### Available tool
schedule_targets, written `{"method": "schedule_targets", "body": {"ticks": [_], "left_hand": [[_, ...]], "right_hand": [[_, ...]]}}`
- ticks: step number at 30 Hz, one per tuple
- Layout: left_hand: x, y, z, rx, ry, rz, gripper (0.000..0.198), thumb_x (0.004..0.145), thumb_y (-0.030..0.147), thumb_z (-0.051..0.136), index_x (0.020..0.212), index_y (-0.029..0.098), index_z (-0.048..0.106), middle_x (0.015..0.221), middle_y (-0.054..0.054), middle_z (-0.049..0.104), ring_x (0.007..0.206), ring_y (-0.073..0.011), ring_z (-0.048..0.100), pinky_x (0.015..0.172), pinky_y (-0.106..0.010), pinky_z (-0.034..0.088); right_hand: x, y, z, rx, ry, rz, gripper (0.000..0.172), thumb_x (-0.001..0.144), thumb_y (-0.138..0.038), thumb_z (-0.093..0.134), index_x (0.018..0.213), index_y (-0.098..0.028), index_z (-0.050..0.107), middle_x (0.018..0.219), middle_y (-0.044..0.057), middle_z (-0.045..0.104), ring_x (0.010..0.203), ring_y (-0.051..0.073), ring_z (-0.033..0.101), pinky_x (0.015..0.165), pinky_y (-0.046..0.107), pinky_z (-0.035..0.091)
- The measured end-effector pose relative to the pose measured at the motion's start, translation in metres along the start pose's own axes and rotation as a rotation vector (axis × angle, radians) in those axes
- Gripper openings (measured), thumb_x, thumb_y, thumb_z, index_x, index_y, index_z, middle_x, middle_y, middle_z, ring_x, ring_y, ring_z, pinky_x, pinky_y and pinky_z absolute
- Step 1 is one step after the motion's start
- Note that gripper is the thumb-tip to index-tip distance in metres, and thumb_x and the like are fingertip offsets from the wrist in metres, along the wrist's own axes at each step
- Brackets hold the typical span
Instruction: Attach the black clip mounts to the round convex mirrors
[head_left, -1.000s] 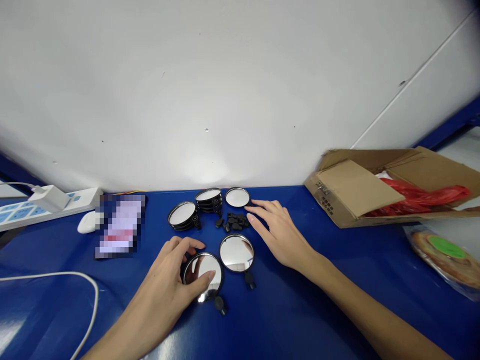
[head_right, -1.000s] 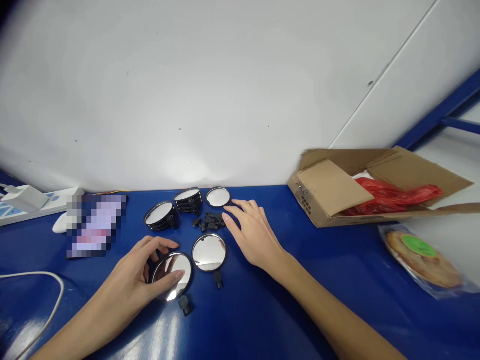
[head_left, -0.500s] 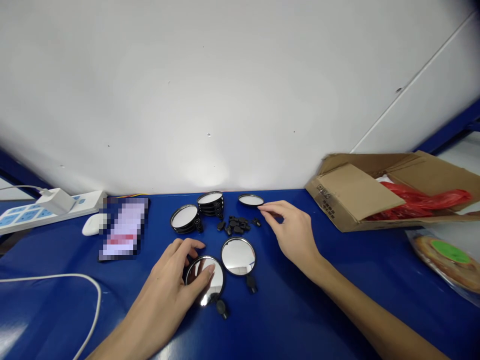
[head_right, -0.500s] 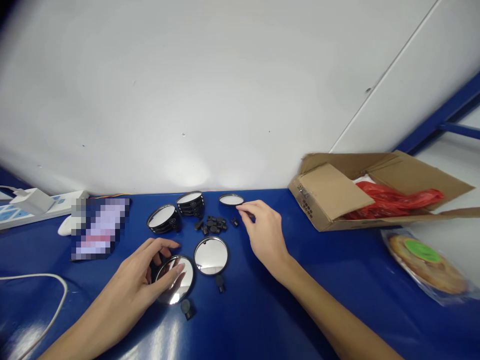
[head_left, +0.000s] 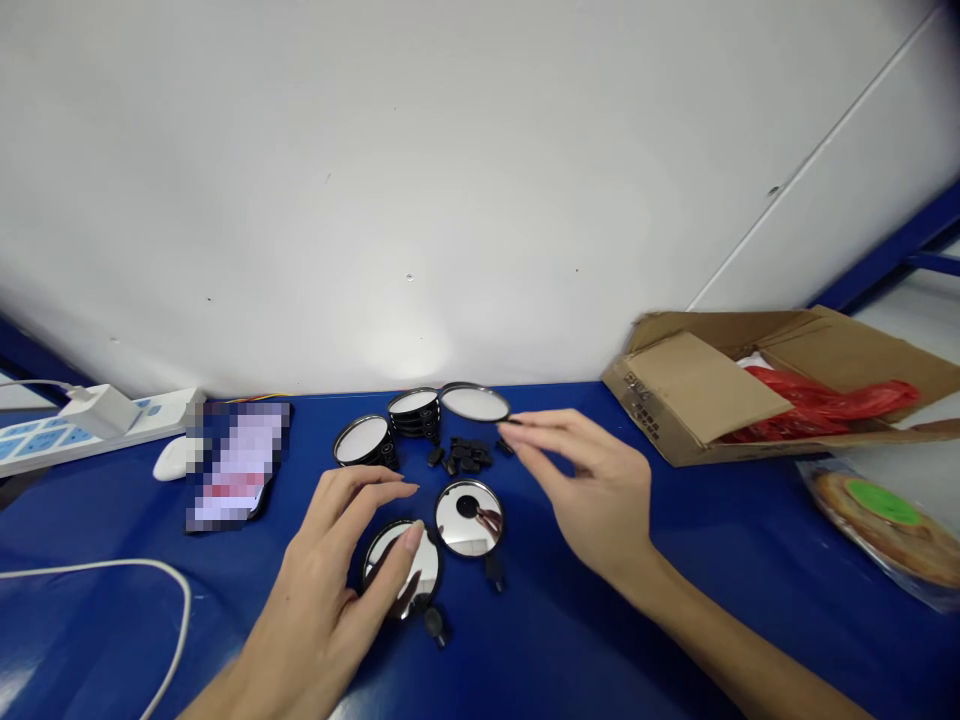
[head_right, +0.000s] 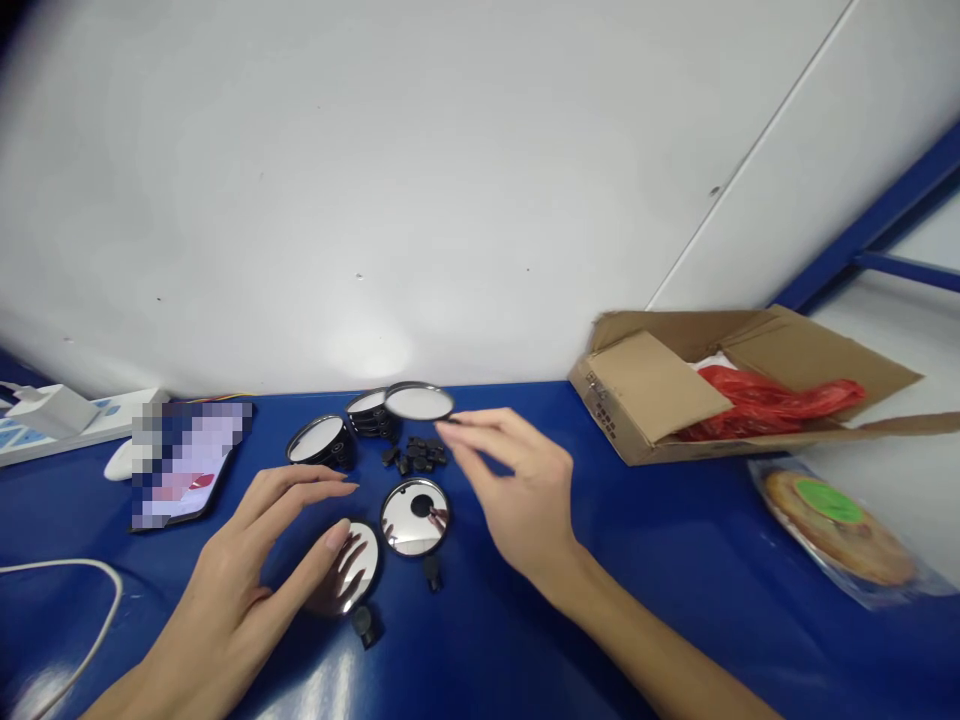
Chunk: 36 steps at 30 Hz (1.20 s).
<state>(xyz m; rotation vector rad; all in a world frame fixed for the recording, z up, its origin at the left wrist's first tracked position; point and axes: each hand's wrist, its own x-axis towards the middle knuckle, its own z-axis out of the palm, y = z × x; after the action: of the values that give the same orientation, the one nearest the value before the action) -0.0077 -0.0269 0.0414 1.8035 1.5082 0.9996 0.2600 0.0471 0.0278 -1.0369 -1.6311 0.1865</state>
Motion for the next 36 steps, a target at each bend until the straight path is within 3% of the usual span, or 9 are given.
{"method": "schedule_targets", "body": {"ticks": [3, 8, 13, 16, 20, 23, 27, 33, 36], "left_hand": [[-0.001, 0.0, -0.003, -0.251, -0.103, -0.115, 0.039, 0.11, 0.059, 0.066, 0.136, 0.035, 0.08, 0.138, -0.008, 0.077, 0.126, -0.034, 0.073, 0.079, -0.034, 0.069], [0.003, -0.006, -0.003, -0.65, -0.23, -0.348, 0.043, 0.104, 0.062, 0.077, 0.102, 0.02, 0.086, 0.092, -0.008, 0.084, 0.084, -0.0252, 0.077, 0.077, -0.033, 0.064], [0.012, -0.004, -0.001, -0.712, -0.189, -0.356, 0.038, 0.099, 0.054, 0.088, 0.089, 0.017, 0.086, 0.086, -0.01, 0.085, 0.071, -0.0222, 0.076, 0.065, -0.03, 0.062], [0.013, 0.002, -0.001, -0.701, -0.124, -0.424, 0.038, 0.094, 0.055, 0.092, 0.09, 0.018, 0.085, 0.085, -0.009, 0.086, 0.071, -0.0227, 0.077, 0.062, -0.029, 0.062], [0.012, 0.009, -0.002, -0.71, -0.085, -0.464, 0.038, 0.084, 0.05, 0.101, 0.092, 0.019, 0.08, 0.084, -0.004, 0.082, 0.074, -0.0222, 0.08, 0.059, -0.026, 0.06], [0.013, 0.011, -0.002, -0.712, -0.105, -0.464, 0.04, 0.084, 0.051, 0.1, 0.09, 0.019, 0.077, 0.089, -0.003, 0.08, 0.076, -0.0231, 0.082, 0.058, -0.025, 0.06], [0.014, 0.011, -0.002, -0.72, -0.133, -0.464, 0.041, 0.084, 0.052, 0.101, 0.095, 0.02, 0.076, 0.092, -0.004, 0.083, 0.075, -0.022, 0.082, 0.059, -0.025, 0.06], [0.013, 0.01, 0.0, -0.712, -0.13, -0.458, 0.042, 0.085, 0.053, 0.1, 0.098, 0.021, 0.076, 0.086, -0.001, 0.08, 0.073, -0.021, 0.08, 0.059, -0.024, 0.059], [0.013, 0.01, 0.001, -0.673, -0.088, -0.434, 0.039, 0.087, 0.052, 0.099, 0.096, 0.021, 0.077, 0.084, 0.0, 0.076, 0.072, -0.0211, 0.078, 0.057, -0.026, 0.058]], "right_hand": [[-0.016, -0.02, -0.001, 0.095, -0.243, -0.14, 0.025, 0.109, -0.02, 0.075, 0.119, -0.037, 0.09, 0.12, -0.002, 0.089, 0.099, 0.018, 0.087, 0.09, 0.028, 0.069], [-0.029, -0.034, -0.001, 0.297, -0.596, -0.06, 0.038, 0.11, -0.033, 0.078, 0.148, -0.037, 0.074, 0.115, -0.003, 0.09, 0.098, 0.021, 0.088, 0.093, 0.032, 0.072], [-0.014, -0.02, -0.001, 0.101, -0.355, -0.276, 0.026, 0.104, -0.012, 0.067, 0.115, -0.031, 0.08, 0.128, 0.006, 0.086, 0.105, 0.026, 0.085, 0.088, 0.04, 0.07], [-0.002, -0.003, -0.002, -0.093, -0.164, -0.107, 0.018, 0.106, -0.016, 0.06, 0.109, -0.027, 0.073, 0.107, 0.007, 0.083, 0.087, 0.023, 0.081, 0.073, 0.036, 0.065], [0.01, 0.022, -0.003, -0.232, -0.287, 0.167, 0.015, 0.106, -0.024, 0.061, 0.112, -0.025, 0.075, 0.107, 0.006, 0.076, 0.075, 0.019, 0.073, 0.066, 0.035, 0.059], [0.011, 0.036, -0.004, -0.308, -0.486, 0.196, 0.018, 0.106, -0.029, 0.065, 0.119, -0.026, 0.077, 0.109, 0.005, 0.073, 0.076, 0.019, 0.073, 0.072, 0.037, 0.06], [0.006, 0.045, -0.003, -0.343, -0.532, 0.196, 0.018, 0.105, -0.032, 0.07, 0.119, -0.026, 0.078, 0.111, 0.006, 0.072, 0.076, 0.022, 0.072, 0.074, 0.041, 0.06], [0.007, 0.029, -0.004, -0.25, -0.477, 0.226, 0.017, 0.11, -0.034, 0.065, 0.118, -0.025, 0.078, 0.103, 0.006, 0.078, 0.082, 0.023, 0.074, 0.076, 0.039, 0.061], [0.008, 0.005, -0.008, 0.1, -0.526, 0.36, 0.023, 0.104, -0.046, 0.08, 0.114, -0.026, 0.082, 0.088, 0.001, 0.076, 0.068, 0.018, 0.066, 0.065, 0.032, 0.057]]}}
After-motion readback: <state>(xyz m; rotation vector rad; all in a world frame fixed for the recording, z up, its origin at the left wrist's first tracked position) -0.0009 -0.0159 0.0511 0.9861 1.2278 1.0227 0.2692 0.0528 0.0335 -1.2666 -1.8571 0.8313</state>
